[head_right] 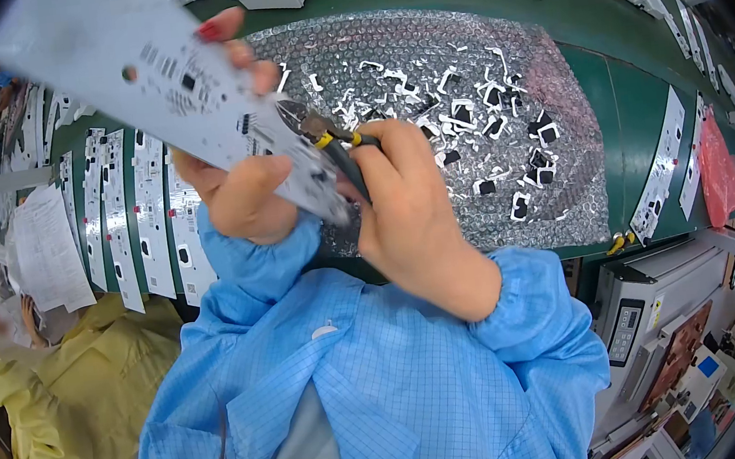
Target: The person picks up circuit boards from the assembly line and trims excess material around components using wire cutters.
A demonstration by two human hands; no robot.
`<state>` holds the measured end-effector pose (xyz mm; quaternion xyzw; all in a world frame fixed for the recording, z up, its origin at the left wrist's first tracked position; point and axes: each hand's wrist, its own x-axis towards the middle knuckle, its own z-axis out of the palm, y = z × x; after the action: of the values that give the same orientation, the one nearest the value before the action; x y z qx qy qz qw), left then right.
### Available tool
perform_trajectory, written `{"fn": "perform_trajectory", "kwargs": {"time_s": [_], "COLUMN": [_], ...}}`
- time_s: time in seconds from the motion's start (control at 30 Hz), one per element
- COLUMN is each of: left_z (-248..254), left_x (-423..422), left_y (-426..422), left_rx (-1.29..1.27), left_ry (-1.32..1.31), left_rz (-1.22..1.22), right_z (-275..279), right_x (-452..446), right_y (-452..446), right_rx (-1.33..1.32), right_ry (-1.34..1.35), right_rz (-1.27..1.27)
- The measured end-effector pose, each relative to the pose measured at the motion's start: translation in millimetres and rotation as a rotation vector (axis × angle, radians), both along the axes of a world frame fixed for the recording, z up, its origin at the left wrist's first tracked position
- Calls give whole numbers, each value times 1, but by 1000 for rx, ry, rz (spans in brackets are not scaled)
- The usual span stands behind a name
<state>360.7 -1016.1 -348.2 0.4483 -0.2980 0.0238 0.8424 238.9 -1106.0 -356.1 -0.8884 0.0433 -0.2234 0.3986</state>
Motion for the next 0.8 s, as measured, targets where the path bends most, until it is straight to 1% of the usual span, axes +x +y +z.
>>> {"fn": "perform_trajectory", "kwargs": {"time_s": [0.07,0.1,0.13,0.2,0.23,0.27,0.33,0.37,0.4,0.43,0.47,0.63,0.7,0.77,0.8], "left_z": [-3,5,5,4,7,7,5,5,3,1,0,0,0,-1,-2], "left_x": [9,12,15,22,22,24,26,27,28,31,32,36,39,41,41], "left_y": [2,6,10,14,18,20,25,27,29,32,33,34,36,39,39], "left_rx": [-38,-139,-132,-262,-267,-273,-335,-344,-349,-375,-400,-451,-494,-492,-492], "left_ry": [-52,-32,-33,23,59,65,79,79,91,60,23,48,95,102,111], "left_rz": [103,-15,-16,-89,-81,-85,-131,-152,-157,-242,-324,-409,-505,-501,-502], "right_z": [7,10,12,12,9,9,0,-4,-11,-17,-17,-37,-49,-52,-54], "right_x": [-4,-6,-7,-6,-6,-5,-7,-8,-9,-10,-9,0,3,3,2], "right_y": [5,3,1,-13,-24,-32,-52,-57,-60,-60,-58,-50,-49,-50,-50], "right_rx": [36,138,243,272,277,199,47,55,9,-34,-16,-73,-128,-138,-145], "right_ry": [-17,17,53,85,86,98,166,223,233,241,277,338,328,342,297], "right_rz": [-17,12,45,-44,-93,-178,-245,-243,-228,-211,-189,-182,-234,-238,-247]}}
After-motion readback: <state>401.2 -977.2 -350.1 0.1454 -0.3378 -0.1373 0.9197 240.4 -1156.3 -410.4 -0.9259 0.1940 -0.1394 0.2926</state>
